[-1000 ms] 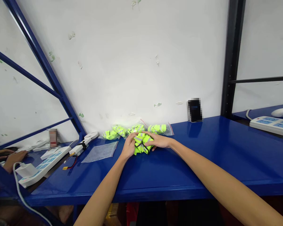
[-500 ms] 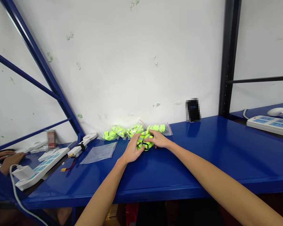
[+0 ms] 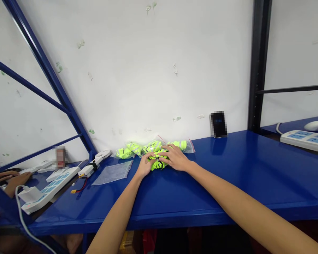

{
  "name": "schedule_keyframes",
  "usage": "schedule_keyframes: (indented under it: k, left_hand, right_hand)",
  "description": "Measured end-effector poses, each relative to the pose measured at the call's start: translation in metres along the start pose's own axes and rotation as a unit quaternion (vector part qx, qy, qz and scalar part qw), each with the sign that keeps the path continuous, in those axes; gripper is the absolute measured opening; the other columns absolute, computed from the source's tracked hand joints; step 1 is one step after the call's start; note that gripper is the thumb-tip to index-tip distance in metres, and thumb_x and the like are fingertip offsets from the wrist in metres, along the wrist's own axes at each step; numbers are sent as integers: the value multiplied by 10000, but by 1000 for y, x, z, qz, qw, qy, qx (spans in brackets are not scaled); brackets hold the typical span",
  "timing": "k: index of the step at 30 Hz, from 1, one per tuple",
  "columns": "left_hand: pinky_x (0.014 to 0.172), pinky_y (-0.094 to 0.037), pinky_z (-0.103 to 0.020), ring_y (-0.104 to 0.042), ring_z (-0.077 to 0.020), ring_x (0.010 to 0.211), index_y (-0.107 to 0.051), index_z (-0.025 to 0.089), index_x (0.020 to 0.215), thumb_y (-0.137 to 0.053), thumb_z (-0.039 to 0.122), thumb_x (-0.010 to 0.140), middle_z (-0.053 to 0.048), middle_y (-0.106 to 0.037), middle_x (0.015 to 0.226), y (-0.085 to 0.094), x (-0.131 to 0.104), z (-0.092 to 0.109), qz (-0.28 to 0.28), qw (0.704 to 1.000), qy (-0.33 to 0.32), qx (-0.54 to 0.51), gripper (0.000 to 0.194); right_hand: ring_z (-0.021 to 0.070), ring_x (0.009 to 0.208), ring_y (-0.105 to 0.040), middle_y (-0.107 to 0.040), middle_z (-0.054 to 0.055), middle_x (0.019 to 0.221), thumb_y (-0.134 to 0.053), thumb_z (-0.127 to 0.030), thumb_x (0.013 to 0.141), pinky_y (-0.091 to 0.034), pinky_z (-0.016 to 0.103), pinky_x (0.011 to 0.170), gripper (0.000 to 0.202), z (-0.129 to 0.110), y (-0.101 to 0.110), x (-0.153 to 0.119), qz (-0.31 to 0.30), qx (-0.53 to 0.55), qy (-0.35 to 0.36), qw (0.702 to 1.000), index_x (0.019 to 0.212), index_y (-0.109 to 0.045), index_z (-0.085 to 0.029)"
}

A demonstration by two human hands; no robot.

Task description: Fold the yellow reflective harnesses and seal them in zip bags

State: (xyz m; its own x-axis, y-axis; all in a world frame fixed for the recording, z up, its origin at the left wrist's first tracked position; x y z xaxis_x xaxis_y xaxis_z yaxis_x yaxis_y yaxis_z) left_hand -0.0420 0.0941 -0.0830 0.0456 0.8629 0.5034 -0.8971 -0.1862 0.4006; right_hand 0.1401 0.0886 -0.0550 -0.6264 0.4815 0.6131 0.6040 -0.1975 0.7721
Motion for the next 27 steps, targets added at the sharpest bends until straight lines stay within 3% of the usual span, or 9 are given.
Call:
schedule_keyframes:
  k: [3, 7, 14, 20, 25, 27]
  left_hand:
    - [907, -443, -324, -612, -200, 940, -670, 148, 826, -561, 115, 735, -49, -694, 956, -1, 4, -2, -20, 999, 4, 34, 146]
    - [906, -459, -325, -620, -191, 932, -687, 156, 820, -490, 50, 706, -36, -703, 938, -3, 9, -2, -35, 996, -7, 77, 251]
    - [944, -458, -347, -622, -181, 943, -696, 169, 755, -434, 22, 665, -30, -699, 947, -5, 11, -1, -13, 990, -12, 141, 313]
    - [976, -444, -354, -618, -188, 997, -725, 190, 802, -464, 57, 721, -36, -692, 1006, -3, 7, 4, -19, 988, -39, 150, 303]
    - [1061, -387, -407, -554, -231, 1147, -720, 235, 1046, -563, 231, 783, -74, -573, 1229, 2, -2, 8, -63, 972, -45, 223, 306]
    - [1090, -361, -411, -500, -258, 1221, -662, 222, 1171, -647, 327, 750, -101, -493, 1305, 4, -10, 12, -96, 963, -71, 240, 435]
  right_hand:
    - [294, 1272, -493, -550, 100, 1369, -435, -330, 971, -393, 502, 1046, 349, -4, -5, -1, -3, -6, 37, 999, 1262, -614, -263]
    - [268, 1171, -586, -666, 137, 1191, -440, -189, 952, -448, 449, 1012, 317, -6, -17, -1, 25, -2, 45, 999, 1198, -639, -164]
    - [246, 1119, -605, -644, 134, 1191, -366, -161, 970, -498, 410, 929, 338, -11, -18, -6, -7, -43, 94, 995, 1219, -595, -167]
    - [267, 1092, -586, -618, 150, 1162, -380, -340, 985, -464, 423, 940, 330, -24, -14, -6, -41, -32, 13, 999, 1209, -529, -149]
    - [252, 979, -622, -637, 147, 1079, -328, -294, 997, -486, 390, 848, 282, -6, -24, -3, -72, 35, -29, 996, 1165, -502, -149]
    - [249, 968, -627, -644, 141, 1080, -331, -277, 992, -484, 391, 848, 275, 3, -27, 0, -67, 56, -29, 996, 1157, -514, -154]
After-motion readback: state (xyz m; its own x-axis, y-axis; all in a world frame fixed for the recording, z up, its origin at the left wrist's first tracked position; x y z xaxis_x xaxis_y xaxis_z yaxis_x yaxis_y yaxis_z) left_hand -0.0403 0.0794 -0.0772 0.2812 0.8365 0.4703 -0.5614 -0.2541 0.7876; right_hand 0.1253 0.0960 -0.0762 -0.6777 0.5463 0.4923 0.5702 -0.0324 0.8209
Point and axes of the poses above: each hand's wrist, its own x-axis towards the middle knuckle, its own y-axis out of the back of the hand, z = x × y, the point moved 4 cm from there along x, towards the middle knuckle
